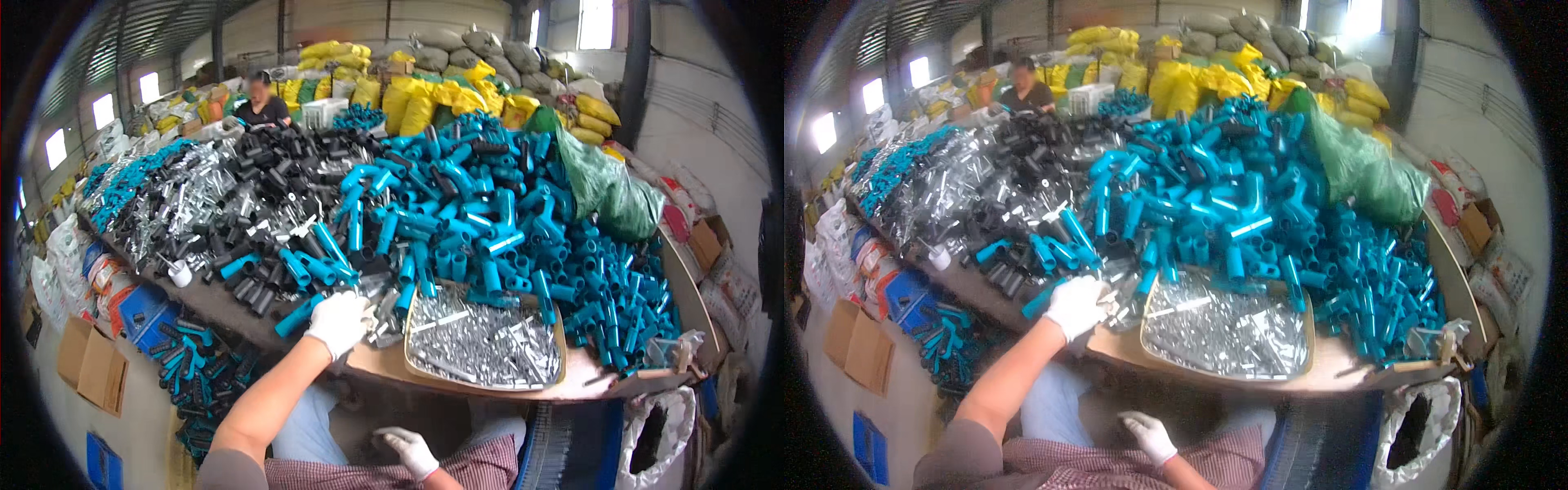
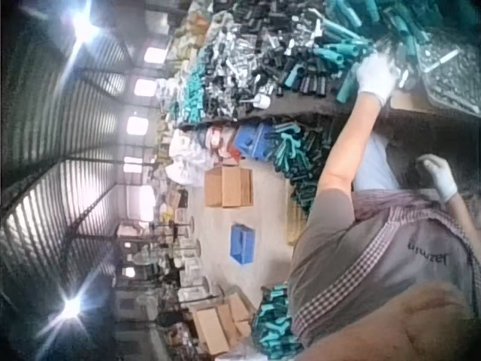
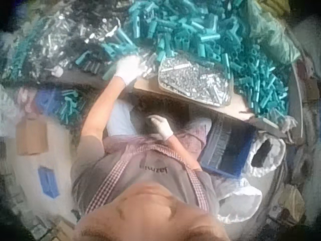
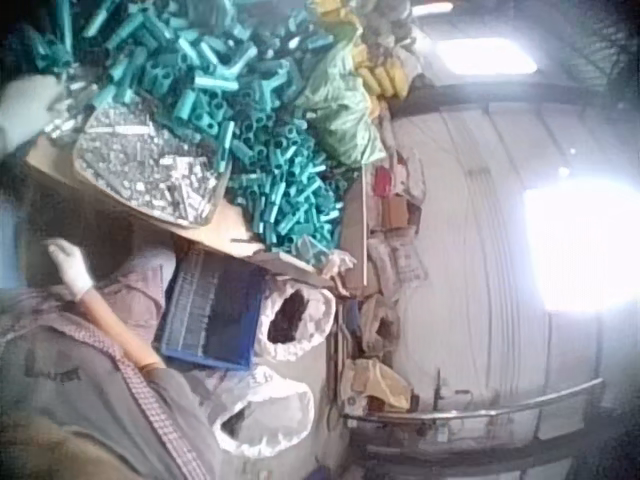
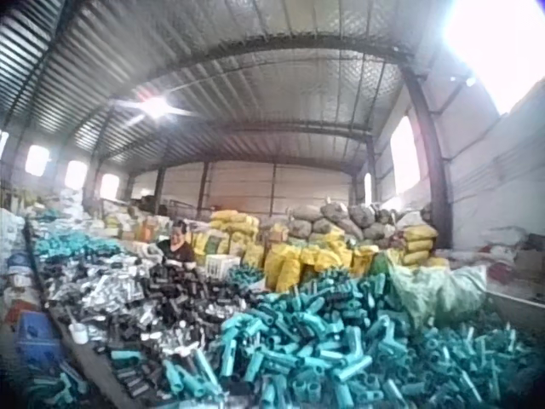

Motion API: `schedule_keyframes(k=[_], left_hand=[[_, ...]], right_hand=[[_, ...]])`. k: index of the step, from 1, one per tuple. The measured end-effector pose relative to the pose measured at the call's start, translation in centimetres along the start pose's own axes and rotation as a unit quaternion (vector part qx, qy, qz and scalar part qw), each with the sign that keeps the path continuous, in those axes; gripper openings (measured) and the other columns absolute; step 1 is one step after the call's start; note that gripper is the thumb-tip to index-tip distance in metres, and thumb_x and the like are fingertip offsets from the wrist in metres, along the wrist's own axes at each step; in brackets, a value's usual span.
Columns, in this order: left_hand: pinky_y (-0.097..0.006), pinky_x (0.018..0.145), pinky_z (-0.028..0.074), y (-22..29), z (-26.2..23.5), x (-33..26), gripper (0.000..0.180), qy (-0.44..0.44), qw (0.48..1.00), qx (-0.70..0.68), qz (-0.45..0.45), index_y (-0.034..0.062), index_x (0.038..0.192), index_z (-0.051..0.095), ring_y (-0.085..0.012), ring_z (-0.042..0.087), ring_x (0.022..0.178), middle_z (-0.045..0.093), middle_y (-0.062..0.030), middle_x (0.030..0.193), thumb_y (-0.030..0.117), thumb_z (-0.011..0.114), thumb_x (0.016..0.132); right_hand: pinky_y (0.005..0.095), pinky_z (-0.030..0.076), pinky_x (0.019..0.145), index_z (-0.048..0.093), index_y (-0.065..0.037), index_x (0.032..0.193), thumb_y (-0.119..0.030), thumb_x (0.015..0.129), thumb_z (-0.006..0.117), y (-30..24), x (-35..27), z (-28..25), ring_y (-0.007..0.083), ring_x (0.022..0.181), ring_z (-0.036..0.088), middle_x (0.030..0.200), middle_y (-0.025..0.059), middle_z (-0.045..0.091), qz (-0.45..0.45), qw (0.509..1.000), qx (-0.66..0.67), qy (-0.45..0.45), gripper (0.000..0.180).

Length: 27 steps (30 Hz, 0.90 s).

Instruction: The person assembles tool handles by combining metal rods, springs, and cylindrical metal pieces, then fitting plastic handle casings over the components by hand.

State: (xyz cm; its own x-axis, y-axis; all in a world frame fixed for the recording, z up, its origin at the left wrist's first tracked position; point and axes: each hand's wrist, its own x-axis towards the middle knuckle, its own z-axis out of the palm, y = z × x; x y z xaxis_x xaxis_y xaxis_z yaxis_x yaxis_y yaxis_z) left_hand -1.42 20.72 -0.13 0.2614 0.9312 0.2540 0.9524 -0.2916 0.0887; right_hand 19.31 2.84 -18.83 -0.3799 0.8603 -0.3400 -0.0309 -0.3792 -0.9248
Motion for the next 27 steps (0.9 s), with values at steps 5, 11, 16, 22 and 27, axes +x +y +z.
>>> schedule_keyframes(k=[5, 11, 16, 22, 27], left_hand=[[-0.046, 0.075, 0.054, -2.1, 1.3, 1.6, 0.031, -0.018, 0.995, -0.094, -0.016, 0.0092, 0.104, 0.069, -0.0349, 0.068, 0.085, 0.070, -0.0186, 0.093, 0.032, 0.059, 0.085], [-0.020, 0.059, 0.048, -2.6, -2.1, -1.3, 0.043, -0.044, 0.740, -0.636, -0.215, 0.0008, 0.126, 0.060, -0.0085, 0.058, 0.066, 0.065, -0.0046, 0.083, 0.018, 0.062, 0.086], [-0.027, 0.067, 0.051, 0.4, -0.7, 1.6, 0.039, -0.049, 0.728, -0.660, -0.177, 0.0007, 0.120, 0.058, -0.0119, 0.060, 0.078, 0.060, -0.0019, 0.080, 0.014, 0.067, 0.083], [-0.044, 0.082, 0.052, 1.5, -0.3, 7.0, 0.023, -0.075, 0.995, -0.047, 0.037, 0.0121, 0.099, 0.066, -0.0348, 0.067, 0.092, 0.069, -0.0164, 0.095, 0.029, 0.059, 0.084], [-0.041, 0.076, 0.053, 2.1, -3.4, 3.1, 0.019, 0.059, 0.991, -0.121, -0.018, 0.0090, 0.092, 0.067, -0.0338, 0.067, 0.087, 0.069, -0.0162, 0.092, 0.025, 0.064, 0.082]], right_hand=[[0.0308, 0.047, 0.097, 0.063, 0.004, 0.121, -0.011, 0.100, 0.047, -4.2, -1.2, 0.2, 0.0185, 0.107, 0.063, 0.112, 0.0116, 0.069, -0.048, 0.999, -0.008, -0.017, 0.030], [0.0290, 0.046, 0.094, 0.067, -0.003, 0.118, -0.017, 0.098, 0.053, -5.2, -1.4, -1.2, 0.0154, 0.102, 0.060, 0.110, 0.0086, 0.069, -0.087, 0.996, 0.025, 0.009, 0.028], [0.0294, 0.047, 0.092, 0.066, 0.000, 0.119, -0.019, 0.100, 0.052, -6.2, -1.5, -0.1, 0.0145, 0.102, 0.061, 0.111, 0.0078, 0.069, -0.111, 0.991, -0.073, -0.012, 0.031], [0.0301, 0.048, 0.092, 0.065, -0.001, 0.120, -0.022, 0.099, 0.054, -5.4, -2.8, 0.8, 0.0159, 0.102, 0.062, 0.113, 0.0087, 0.068, -0.100, 0.995, -0.008, -0.026, 0.032], [0.0295, 0.046, 0.095, 0.061, 0.000, 0.125, -0.016, 0.098, 0.054, -6.9, -3.8, -0.3, 0.0156, 0.107, 0.061, 0.116, 0.0089, 0.067, -0.111, 0.994, -0.014, 0.001, 0.033]])
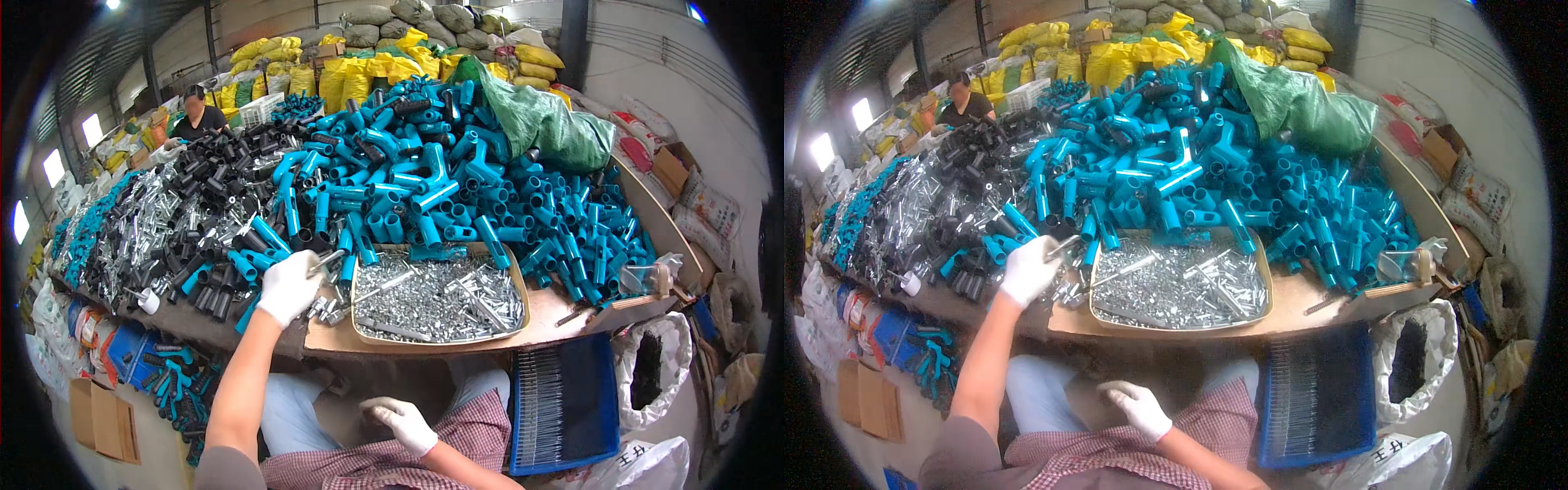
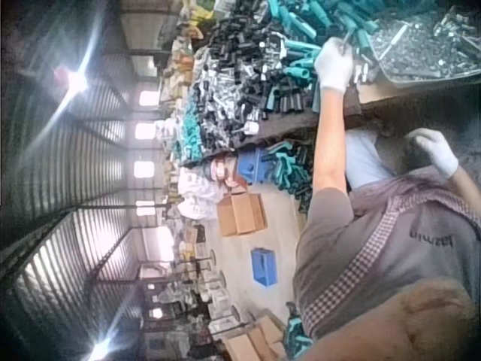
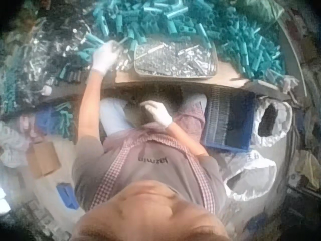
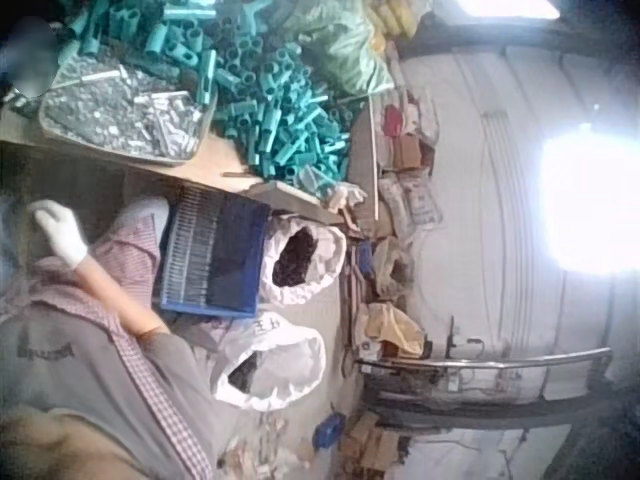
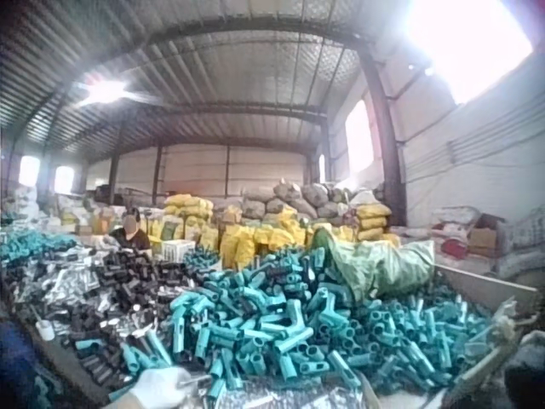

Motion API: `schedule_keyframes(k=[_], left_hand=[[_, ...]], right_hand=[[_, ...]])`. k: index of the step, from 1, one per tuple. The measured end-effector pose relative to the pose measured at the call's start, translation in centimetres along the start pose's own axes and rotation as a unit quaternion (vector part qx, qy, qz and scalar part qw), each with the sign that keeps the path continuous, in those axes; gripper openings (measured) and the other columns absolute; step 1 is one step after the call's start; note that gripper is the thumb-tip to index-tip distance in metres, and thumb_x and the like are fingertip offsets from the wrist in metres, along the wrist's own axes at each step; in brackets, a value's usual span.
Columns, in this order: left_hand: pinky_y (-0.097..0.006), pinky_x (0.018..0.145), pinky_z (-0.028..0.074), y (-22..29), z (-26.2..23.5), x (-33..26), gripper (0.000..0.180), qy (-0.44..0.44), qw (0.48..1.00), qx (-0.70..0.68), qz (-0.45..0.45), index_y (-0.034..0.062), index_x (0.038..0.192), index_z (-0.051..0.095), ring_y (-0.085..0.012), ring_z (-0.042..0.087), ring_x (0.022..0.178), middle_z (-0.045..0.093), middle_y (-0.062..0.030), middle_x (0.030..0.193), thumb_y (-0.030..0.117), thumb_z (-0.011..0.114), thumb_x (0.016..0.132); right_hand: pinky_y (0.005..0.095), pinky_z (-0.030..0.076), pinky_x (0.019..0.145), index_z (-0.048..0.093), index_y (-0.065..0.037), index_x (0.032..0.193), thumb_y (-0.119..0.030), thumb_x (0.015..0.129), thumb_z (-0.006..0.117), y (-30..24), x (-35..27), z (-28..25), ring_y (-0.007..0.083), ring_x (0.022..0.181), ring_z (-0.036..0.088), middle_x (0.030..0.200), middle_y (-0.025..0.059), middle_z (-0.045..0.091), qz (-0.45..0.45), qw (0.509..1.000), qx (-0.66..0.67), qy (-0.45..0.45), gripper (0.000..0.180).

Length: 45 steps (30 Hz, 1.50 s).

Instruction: The person assembles tool handles by combining metal rods, springs, and cylindrical metal pieces, then fitting plastic handle casings over the components by hand.

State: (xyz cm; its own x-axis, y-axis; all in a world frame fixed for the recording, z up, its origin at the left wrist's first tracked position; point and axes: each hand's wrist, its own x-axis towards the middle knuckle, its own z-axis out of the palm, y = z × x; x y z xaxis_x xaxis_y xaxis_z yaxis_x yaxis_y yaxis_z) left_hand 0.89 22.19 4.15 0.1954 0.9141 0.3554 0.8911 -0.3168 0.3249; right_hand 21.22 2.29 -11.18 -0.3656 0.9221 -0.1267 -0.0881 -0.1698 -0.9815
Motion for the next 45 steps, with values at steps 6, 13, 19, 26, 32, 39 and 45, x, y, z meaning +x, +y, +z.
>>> schedule_keyframes(k=[6, 13, 19, 26, 32, 39, 45], left_hand=[[-0.036, 0.069, 0.052, 3.0, -1.0, -14.3, 0.019, -0.144, 0.961, -0.237, -0.002, 0.0037, 0.089, 0.068, -0.0260, 0.065, 0.073, 0.067, -0.0146, 0.081, 0.021, 0.070, 0.081], [-0.029, 0.055, 0.042, 3.3, 0.8, -19.6, 0.034, 0.013, 0.678, -0.724, -0.127, 0.0008, 0.109, 0.053, -0.0143, 0.049, 0.063, 0.050, -0.0036, 0.076, 0.034, 0.050, 0.101], [-0.038, 0.083, 0.049, 4.4, 4.6, -20.5, 0.034, 0.059, 0.574, -0.806, -0.129, 0.0033, 0.105, 0.054, -0.0249, 0.062, 0.086, 0.061, -0.0111, 0.093, 0.036, 0.057, 0.098], [-0.036, 0.095, 0.048, 5.9, 4.2, -22.2, 0.051, -0.077, 0.630, -0.759, -0.147, -0.0040, 0.118, 0.056, -0.0256, 0.059, 0.111, 0.060, -0.0192, 0.124, 0.039, 0.064, 0.093], [-0.029, 0.076, 0.052, 4.5, -0.7, -20.7, 0.054, -0.027, 0.882, -0.466, -0.066, -0.0050, 0.129, 0.052, -0.0144, 0.061, 0.079, 0.067, -0.0124, 0.094, 0.008, 0.073, 0.081], [-0.026, 0.070, 0.048, 3.3, -0.1, -20.7, 0.057, 0.118, 0.896, -0.426, -0.046, -0.0065, 0.127, 0.054, -0.0132, 0.057, 0.077, 0.066, -0.0110, 0.089, 0.036, 0.068, 0.091], [-0.020, 0.057, 0.045, 4.5, -0.5, -19.2, 0.066, 0.164, 0.832, -0.503, -0.170, -0.0090, 0.127, 0.054, -0.0087, 0.055, 0.073, 0.065, -0.0093, 0.091, 0.048, 0.059, 0.094]], right_hand=[[0.0324, 0.044, 0.101, 0.049, 0.002, 0.137, -0.017, 0.096, 0.059, -2.1, 1.3, 1.6, 0.0192, 0.117, 0.056, 0.127, 0.0121, 0.060, -0.097, 0.995, 0.031, 0.021, 0.046], [0.0358, 0.049, 0.095, 0.057, -0.004, 0.130, -0.023, 0.093, 0.060, -0.4, 0.1, 2.9, 0.0299, 0.110, 0.062, 0.120, 0.0174, 0.063, -0.121, 0.980, -0.157, -0.004, 0.042], [0.0330, 0.050, 0.081, 0.057, -0.001, 0.128, -0.035, 0.095, 0.061, -0.3, -1.0, 3.0, 0.0201, 0.093, 0.062, 0.104, 0.0107, 0.064, -0.175, 0.977, -0.114, 0.047, 0.048], [0.0274, 0.040, 0.061, 0.062, -0.001, 0.116, -0.047, 0.096, 0.057, -2.0, -1.8, 1.7, 0.0135, 0.067, 0.050, 0.083, 0.0033, 0.058, 0.018, 0.967, 0.236, -0.090, 0.050], [0.0445, 0.047, 0.074, 0.069, -0.005, 0.093, -0.027, 0.082, 0.069, -12.3, 2.4, -5.5, 0.0338, 0.086, 0.059, 0.091, 0.0152, 0.063, -0.265, 0.734, -0.586, 0.220, 0.025], [0.0444, 0.046, 0.077, 0.070, -0.008, 0.090, -0.021, 0.072, 0.078, -13.9, 4.8, -10.9, 0.0336, 0.091, 0.056, 0.094, 0.0135, 0.060, -0.228, 0.624, -0.675, 0.322, 0.024], [0.0428, 0.046, 0.081, 0.066, -0.008, 0.091, -0.014, 0.074, 0.075, -11.4, 4.1, -11.2, 0.0327, 0.091, 0.058, 0.095, 0.0104, 0.064, -0.297, 0.635, -0.616, 0.359, 0.020]])
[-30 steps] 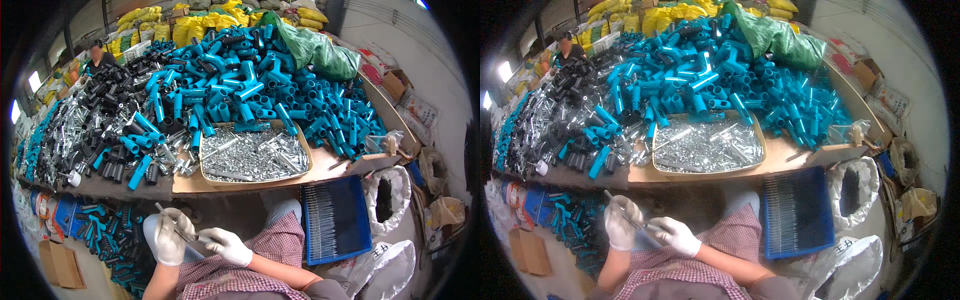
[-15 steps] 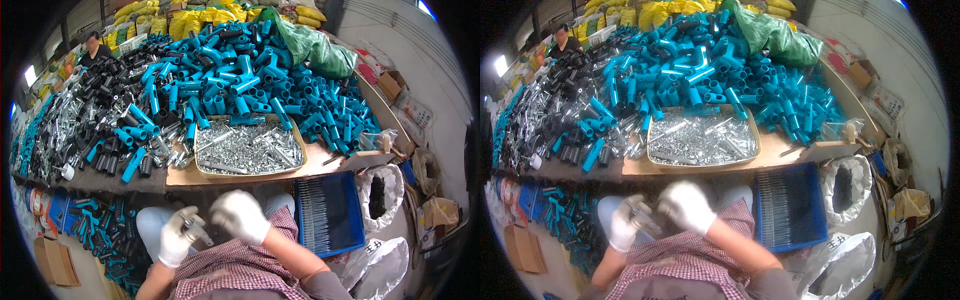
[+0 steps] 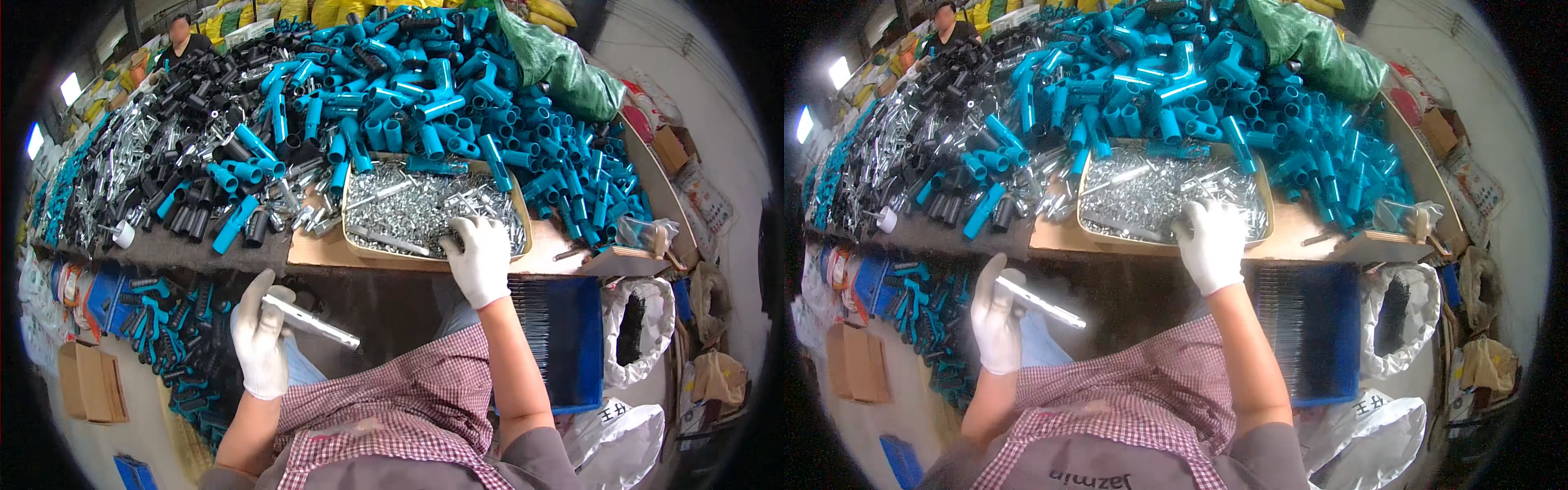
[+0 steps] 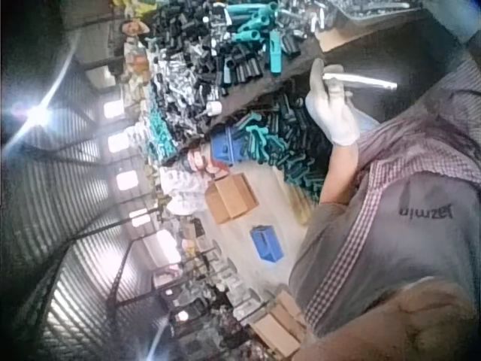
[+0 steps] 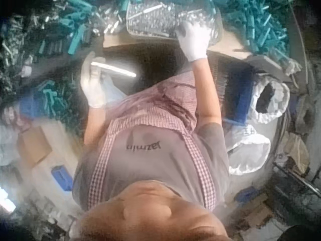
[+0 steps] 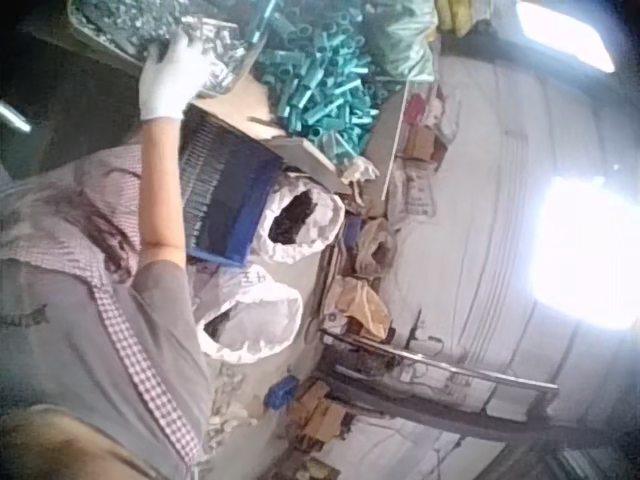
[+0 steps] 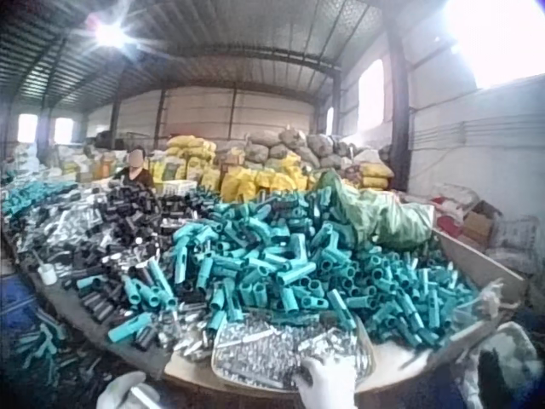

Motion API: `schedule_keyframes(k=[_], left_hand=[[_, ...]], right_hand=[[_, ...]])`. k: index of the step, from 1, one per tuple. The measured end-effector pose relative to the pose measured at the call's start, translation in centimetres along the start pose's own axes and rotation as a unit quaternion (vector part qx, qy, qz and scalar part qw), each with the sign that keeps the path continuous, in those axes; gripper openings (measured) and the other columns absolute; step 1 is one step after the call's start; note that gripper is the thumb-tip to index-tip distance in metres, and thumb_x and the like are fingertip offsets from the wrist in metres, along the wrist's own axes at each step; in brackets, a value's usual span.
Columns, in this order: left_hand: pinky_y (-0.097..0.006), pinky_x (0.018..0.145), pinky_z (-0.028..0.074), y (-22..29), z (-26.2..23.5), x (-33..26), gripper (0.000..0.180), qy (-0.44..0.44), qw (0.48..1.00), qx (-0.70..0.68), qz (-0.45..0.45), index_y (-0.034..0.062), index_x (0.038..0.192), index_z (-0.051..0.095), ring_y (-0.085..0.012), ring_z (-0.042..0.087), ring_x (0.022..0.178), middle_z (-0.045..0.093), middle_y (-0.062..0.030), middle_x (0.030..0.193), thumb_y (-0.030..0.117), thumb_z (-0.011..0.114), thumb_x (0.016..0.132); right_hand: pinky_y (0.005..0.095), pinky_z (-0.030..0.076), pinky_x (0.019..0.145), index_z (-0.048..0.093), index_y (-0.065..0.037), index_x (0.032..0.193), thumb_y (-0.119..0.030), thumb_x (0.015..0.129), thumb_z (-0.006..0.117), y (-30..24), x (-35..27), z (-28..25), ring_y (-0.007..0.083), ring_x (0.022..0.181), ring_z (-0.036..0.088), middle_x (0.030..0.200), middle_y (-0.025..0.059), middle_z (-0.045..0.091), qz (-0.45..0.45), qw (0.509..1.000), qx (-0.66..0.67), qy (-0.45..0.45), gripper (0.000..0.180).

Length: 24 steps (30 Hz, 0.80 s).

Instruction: The person assembles tool handles by combining metal rods, springs, and cylindrical metal pieces, then fitting plastic handle casings over the components by hand.

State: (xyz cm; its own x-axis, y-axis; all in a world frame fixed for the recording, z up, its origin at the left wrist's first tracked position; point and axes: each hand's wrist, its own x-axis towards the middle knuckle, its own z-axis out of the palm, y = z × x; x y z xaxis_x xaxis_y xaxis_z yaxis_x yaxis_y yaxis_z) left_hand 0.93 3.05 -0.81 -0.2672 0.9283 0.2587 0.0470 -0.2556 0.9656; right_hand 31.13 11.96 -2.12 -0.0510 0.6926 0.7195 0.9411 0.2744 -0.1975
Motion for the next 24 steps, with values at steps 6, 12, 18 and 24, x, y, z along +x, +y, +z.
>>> schedule_keyframes(k=[6, 12, 18, 24], left_hand=[[-0.019, 0.058, 0.043, 0.0, 0.4, 0.0, 0.058, -0.002, 1.000, -0.020, -0.008, -0.0075, 0.132, 0.050, -0.0088, 0.056, 0.072, 0.063, -0.0095, 0.102, 0.038, 0.059, 0.097], [-0.020, 0.062, 0.041, 0.1, 0.2, 0.0, 0.057, 0.030, 0.994, -0.095, -0.052, -0.0055, 0.137, 0.047, -0.0081, 0.056, 0.078, 0.061, -0.0092, 0.108, 0.034, 0.059, 0.098], [-0.021, 0.059, 0.040, 0.7, 2.4, -1.1, 0.053, -0.017, 0.993, -0.057, -0.102, -0.0064, 0.137, 0.045, -0.0084, 0.051, 0.072, 0.060, -0.0080, 0.103, 0.030, 0.056, 0.100], [-0.027, 0.074, 0.053, -0.5, 1.0, -1.2, 0.039, -0.296, 0.954, 0.042, -0.039, -0.0048, 0.119, 0.061, -0.0184, 0.064, 0.094, 0.064, -0.0136, 0.111, 0.014, 0.068, 0.085]], right_hand=[[0.0409, 0.048, 0.081, 0.065, -0.007, 0.096, -0.009, 0.076, 0.075, 0.0, -0.3, -0.7, 0.0317, 0.089, 0.061, 0.092, 0.0108, 0.066, 0.002, 0.999, 0.035, -0.019, 0.023], [0.0378, 0.052, 0.081, 0.066, -0.004, 0.106, -0.012, 0.085, 0.066, -5.3, -3.5, -6.2, 0.0318, 0.088, 0.066, 0.098, 0.0161, 0.068, 0.101, 0.930, 0.326, -0.139, 0.022], [0.0281, 0.052, 0.073, 0.065, 0.000, 0.115, -0.032, 0.095, 0.062, -8.2, -8.6, -5.2, 0.0148, 0.080, 0.063, 0.094, 0.0083, 0.068, 0.308, 0.679, 0.575, -0.337, 0.038], [0.0234, 0.045, 0.056, 0.061, 0.005, 0.118, -0.030, 0.093, 0.066, -7.7, -10.1, -4.5, 0.0091, 0.067, 0.056, 0.088, 0.0073, 0.064, 0.411, 0.556, 0.646, -0.324, 0.043]])
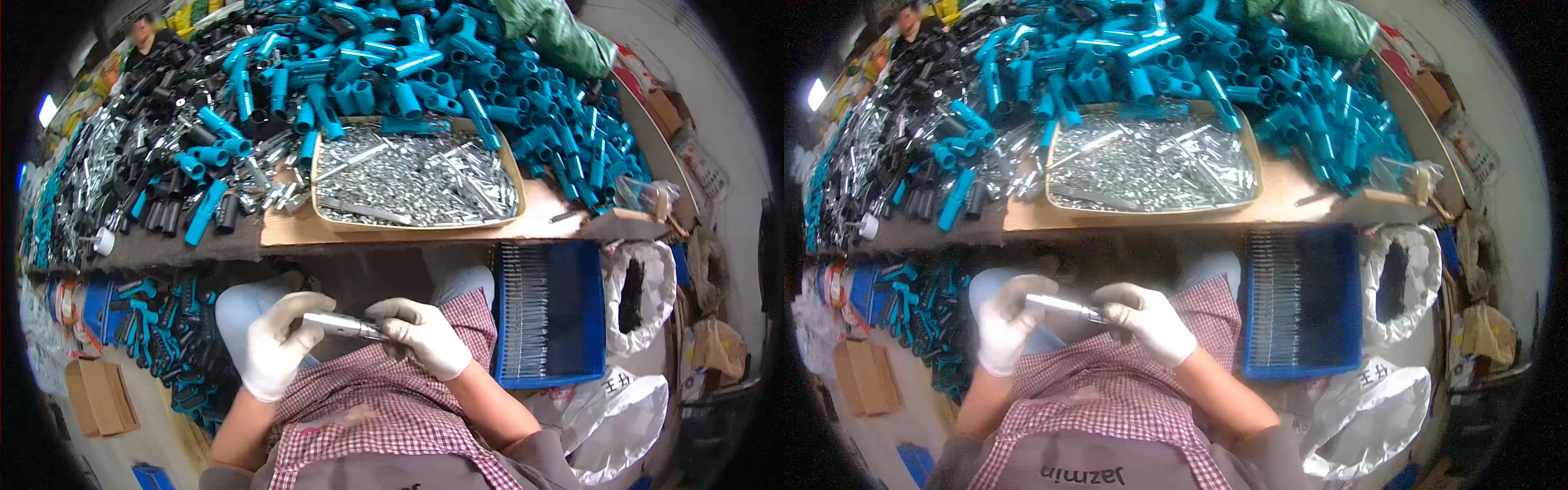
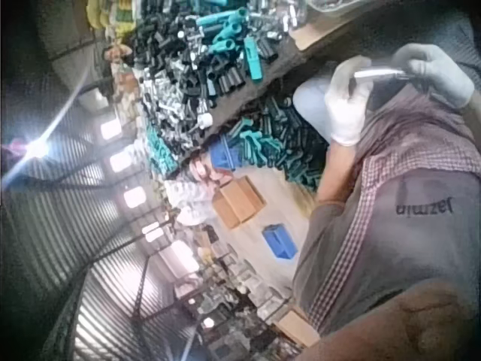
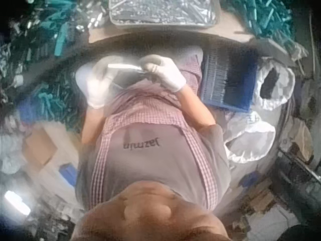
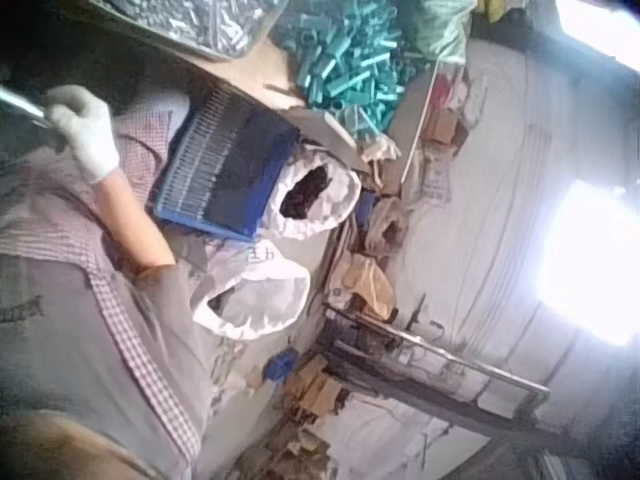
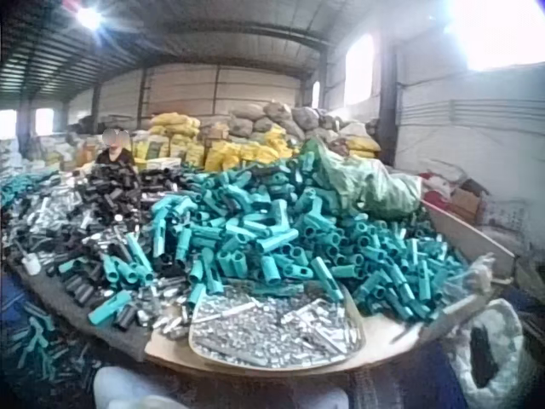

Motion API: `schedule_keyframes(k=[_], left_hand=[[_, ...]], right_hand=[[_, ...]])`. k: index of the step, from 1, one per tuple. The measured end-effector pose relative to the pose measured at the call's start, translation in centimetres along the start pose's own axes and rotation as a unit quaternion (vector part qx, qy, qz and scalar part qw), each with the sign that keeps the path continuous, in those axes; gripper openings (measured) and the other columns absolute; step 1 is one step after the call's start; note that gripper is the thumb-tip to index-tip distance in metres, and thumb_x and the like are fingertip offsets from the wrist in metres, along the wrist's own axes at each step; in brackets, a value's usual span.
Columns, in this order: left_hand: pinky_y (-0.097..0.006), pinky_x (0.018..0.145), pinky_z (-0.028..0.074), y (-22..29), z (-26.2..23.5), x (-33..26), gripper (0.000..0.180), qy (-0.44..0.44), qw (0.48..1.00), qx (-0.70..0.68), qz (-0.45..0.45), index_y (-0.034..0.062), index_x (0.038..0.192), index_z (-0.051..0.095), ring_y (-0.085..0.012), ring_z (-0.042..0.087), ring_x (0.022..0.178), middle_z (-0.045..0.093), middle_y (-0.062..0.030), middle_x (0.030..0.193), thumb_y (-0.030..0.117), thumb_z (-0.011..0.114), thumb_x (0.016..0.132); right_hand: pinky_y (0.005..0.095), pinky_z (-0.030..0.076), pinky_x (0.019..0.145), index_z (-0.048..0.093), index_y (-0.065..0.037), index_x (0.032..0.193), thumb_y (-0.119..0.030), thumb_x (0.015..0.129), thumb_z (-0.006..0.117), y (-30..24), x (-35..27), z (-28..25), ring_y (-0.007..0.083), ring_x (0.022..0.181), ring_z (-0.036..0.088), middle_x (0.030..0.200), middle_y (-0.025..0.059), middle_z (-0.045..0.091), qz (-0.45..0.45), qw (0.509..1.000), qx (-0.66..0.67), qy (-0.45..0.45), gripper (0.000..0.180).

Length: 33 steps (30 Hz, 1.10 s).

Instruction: The person assembles tool handles by combining metal rods, springs, and cylindrical metal pieces, then fitting plastic handle casings over the components by hand.

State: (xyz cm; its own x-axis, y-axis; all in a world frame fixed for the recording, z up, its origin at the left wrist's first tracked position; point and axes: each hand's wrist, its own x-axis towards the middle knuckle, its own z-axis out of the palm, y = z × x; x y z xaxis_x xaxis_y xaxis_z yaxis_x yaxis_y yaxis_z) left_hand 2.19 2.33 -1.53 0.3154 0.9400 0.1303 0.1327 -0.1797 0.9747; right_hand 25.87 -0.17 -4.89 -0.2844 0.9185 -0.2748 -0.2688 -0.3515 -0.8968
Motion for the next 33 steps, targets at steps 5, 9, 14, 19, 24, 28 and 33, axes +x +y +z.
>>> schedule_keyframes(k=[5, 9, 14, 19, 24, 28, 33], left_hand=[[-0.037, 0.078, 0.055, 1.3, 0.1, 1.4, 0.044, -0.254, 0.915, 0.312, 0.025, 0.0035, 0.118, 0.067, -0.0320, 0.068, 0.090, 0.068, -0.0178, 0.103, 0.014, 0.075, 0.076], [-0.034, 0.070, 0.053, -1.2, 2.1, 1.3, 0.043, -0.228, 0.946, 0.232, 0.004, 0.0035, 0.111, 0.070, -0.0290, 0.069, 0.078, 0.070, -0.0163, 0.089, 0.016, 0.079, 0.072], [-0.032, 0.066, 0.053, -1.7, 4.9, 0.2, 0.033, -0.172, 0.962, 0.214, 0.006, 0.0008, 0.101, 0.072, -0.0254, 0.068, 0.071, 0.070, -0.0162, 0.082, 0.013, 0.078, 0.071], [-0.032, 0.069, 0.053, -1.8, 5.0, 0.0, 0.028, -0.155, 0.964, 0.209, -0.050, -0.0014, 0.098, 0.071, -0.0235, 0.070, 0.074, 0.071, -0.0163, 0.085, 0.010, 0.074, 0.072], [-0.031, 0.075, 0.053, -2.0, 5.0, -0.5, 0.028, -0.134, 0.969, 0.184, -0.095, -0.0028, 0.101, 0.070, -0.0215, 0.071, 0.082, 0.072, -0.0167, 0.091, 0.009, 0.071, 0.075], [-0.031, 0.083, 0.053, -1.9, 5.3, -0.8, 0.032, -0.095, 0.979, 0.144, -0.111, -0.0040, 0.106, 0.069, -0.0216, 0.071, 0.091, 0.072, -0.0183, 0.098, 0.008, 0.069, 0.077], [-0.032, 0.087, 0.052, -2.7, 4.8, -1.0, 0.036, -0.102, 0.979, 0.141, -0.107, -0.0042, 0.111, 0.068, -0.0235, 0.070, 0.095, 0.072, -0.0186, 0.101, 0.008, 0.068, 0.077]], right_hand=[[0.0334, 0.052, 0.090, 0.062, -0.002, 0.122, -0.021, 0.081, 0.073, 1.1, -0.4, -0.1, 0.0211, 0.102, 0.067, 0.113, 0.0131, 0.068, -0.150, 0.950, -0.269, 0.048, 0.047], [0.0342, 0.052, 0.090, 0.062, -0.002, 0.122, -0.023, 0.082, 0.073, 2.4, -1.2, 0.4, 0.0229, 0.102, 0.067, 0.113, 0.0136, 0.067, -0.125, 0.966, -0.211, 0.085, 0.047], [0.0358, 0.051, 0.092, 0.065, -0.003, 0.116, -0.019, 0.086, 0.065, 1.5, -3.1, -5.7, 0.0276, 0.102, 0.066, 0.111, 0.0154, 0.068, -0.150, 0.935, -0.289, 0.142, 0.034], [0.0391, 0.052, 0.080, 0.072, -0.008, 0.091, -0.013, 0.080, 0.066, 5.5, -5.0, -22.5, 0.0310, 0.089, 0.066, 0.092, 0.0139, 0.068, -0.098, 0.676, -0.573, 0.452, 0.013], [0.0428, 0.052, 0.079, 0.071, -0.010, 0.088, -0.015, 0.079, 0.068, 8.9, -4.9, -28.3, 0.0313, 0.090, 0.064, 0.090, 0.0119, 0.066, 0.000, 0.571, -0.725, 0.385, 0.011], [0.0422, 0.052, 0.081, 0.069, -0.009, 0.096, -0.016, 0.078, 0.070, 9.6, -4.2, -29.1, 0.0314, 0.094, 0.064, 0.093, 0.0130, 0.065, 0.072, 0.555, -0.761, 0.327, 0.020], [0.0446, 0.055, 0.077, 0.068, -0.007, 0.095, -0.014, 0.078, 0.066, 8.2, -4.0, -27.6, 0.0343, 0.089, 0.068, 0.094, 0.0160, 0.069, 0.152, 0.573, -0.744, 0.309, 0.018]])
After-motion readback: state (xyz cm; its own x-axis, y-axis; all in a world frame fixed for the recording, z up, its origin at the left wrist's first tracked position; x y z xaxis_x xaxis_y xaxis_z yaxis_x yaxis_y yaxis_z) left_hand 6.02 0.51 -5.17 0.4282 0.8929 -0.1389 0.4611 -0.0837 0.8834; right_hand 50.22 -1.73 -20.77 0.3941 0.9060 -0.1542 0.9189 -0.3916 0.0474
